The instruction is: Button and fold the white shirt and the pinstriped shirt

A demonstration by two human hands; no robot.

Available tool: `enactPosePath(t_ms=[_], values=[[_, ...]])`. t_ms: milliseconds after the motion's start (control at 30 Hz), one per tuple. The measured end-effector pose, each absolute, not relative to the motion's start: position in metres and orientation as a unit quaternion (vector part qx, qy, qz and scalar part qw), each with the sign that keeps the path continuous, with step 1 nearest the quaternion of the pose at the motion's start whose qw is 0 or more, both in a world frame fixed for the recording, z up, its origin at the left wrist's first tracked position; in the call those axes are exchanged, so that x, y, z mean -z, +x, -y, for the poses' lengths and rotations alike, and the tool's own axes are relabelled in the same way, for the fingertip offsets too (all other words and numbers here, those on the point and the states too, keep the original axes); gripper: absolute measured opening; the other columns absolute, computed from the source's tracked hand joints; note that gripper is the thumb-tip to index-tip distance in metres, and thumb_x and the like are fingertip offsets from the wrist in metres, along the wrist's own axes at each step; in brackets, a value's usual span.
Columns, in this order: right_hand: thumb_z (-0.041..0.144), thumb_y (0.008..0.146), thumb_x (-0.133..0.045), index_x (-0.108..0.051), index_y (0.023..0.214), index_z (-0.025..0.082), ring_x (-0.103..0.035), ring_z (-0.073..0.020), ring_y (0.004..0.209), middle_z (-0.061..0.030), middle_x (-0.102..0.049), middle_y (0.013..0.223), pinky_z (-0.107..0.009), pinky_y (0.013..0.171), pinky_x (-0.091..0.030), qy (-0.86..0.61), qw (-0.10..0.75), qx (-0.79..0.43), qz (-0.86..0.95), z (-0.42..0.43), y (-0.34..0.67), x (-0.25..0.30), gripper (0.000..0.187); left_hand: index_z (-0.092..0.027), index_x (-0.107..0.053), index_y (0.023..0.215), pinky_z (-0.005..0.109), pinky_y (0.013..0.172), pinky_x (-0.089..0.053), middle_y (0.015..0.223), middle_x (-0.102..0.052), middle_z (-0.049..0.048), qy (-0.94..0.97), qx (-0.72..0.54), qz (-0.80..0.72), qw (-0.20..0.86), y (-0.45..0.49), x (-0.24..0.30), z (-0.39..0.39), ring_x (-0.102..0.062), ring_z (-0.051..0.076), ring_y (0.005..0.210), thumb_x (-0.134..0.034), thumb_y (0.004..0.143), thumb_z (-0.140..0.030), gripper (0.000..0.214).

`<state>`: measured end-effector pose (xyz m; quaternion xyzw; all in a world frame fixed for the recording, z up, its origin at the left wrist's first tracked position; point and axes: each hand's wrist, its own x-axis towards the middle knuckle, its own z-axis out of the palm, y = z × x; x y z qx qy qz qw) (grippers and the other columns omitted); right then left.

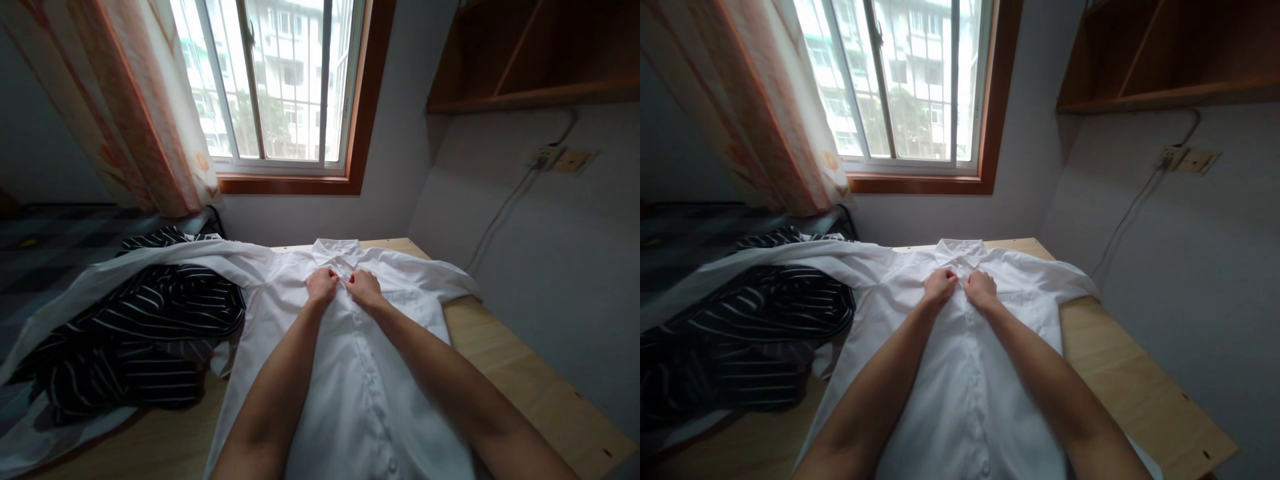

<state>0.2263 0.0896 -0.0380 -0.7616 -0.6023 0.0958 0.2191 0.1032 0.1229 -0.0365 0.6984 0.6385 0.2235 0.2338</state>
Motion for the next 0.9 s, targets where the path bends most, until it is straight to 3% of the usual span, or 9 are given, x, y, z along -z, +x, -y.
enactPosePath(t_ms=[100, 200, 433, 900], values=[[0.024, 0.067, -0.066, -0.071, 0.066, 0.017, -0.066, -0.0231, 0.075, -0.0072, -0.07, 0.07, -0.028, 0.067, -0.045, -0.737, 0.345, -0.181, 0.553, -0.1, 0.239, 0.045, 0.009, -0.022, -0.073, 0.082, 0.031, 0.086, -0.04, 0.088, -0.074, 0.0053, 0.697, -0.23, -0.633, 0.246, 0.103, 0.035, -0.123, -0.064, 0.021, 0.091, -0.06, 0.082, -0.028, 0.014], [0.033, 0.07, -0.064, -0.071, 0.071, 0.016, -0.063, -0.0187, 0.066, -0.0043, -0.069, 0.066, -0.025, 0.061, -0.045, -0.718, 0.416, -0.212, 0.517, -0.109, 0.246, 0.051, 0.019, -0.021, -0.072, 0.081, 0.031, 0.085, -0.041, 0.086, -0.073, 0.005, 0.694, -0.242, -0.625, 0.263, 0.103, 0.034, -0.123, -0.065, 0.021, 0.088, -0.06, 0.082, -0.027, 0.014], [0.04, 0.074, -0.058, -0.07, 0.075, 0.014, -0.059, -0.0156, 0.056, -0.0023, -0.066, 0.06, -0.023, 0.054, -0.045, -0.693, 0.453, -0.228, 0.512, -0.109, 0.243, 0.056, 0.029, -0.017, -0.073, 0.083, 0.024, 0.067, -0.044, 0.075, -0.07, 0.0037, 0.687, -0.288, -0.595, 0.301, 0.106, 0.036, -0.124, -0.063, 0.017, 0.074, -0.059, 0.082, -0.026, 0.016], [0.032, 0.074, -0.058, -0.073, 0.081, 0.016, -0.067, -0.0187, 0.075, -0.0052, -0.074, 0.078, -0.025, 0.067, -0.05, -0.674, 0.461, -0.205, 0.539, -0.102, 0.235, 0.06, 0.023, -0.014, -0.073, 0.08, 0.024, 0.068, -0.045, 0.072, -0.069, 0.0051, 0.681, -0.31, -0.581, 0.319, 0.109, 0.032, -0.12, -0.062, 0.016, 0.073, -0.059, 0.079, -0.019, 0.015]])
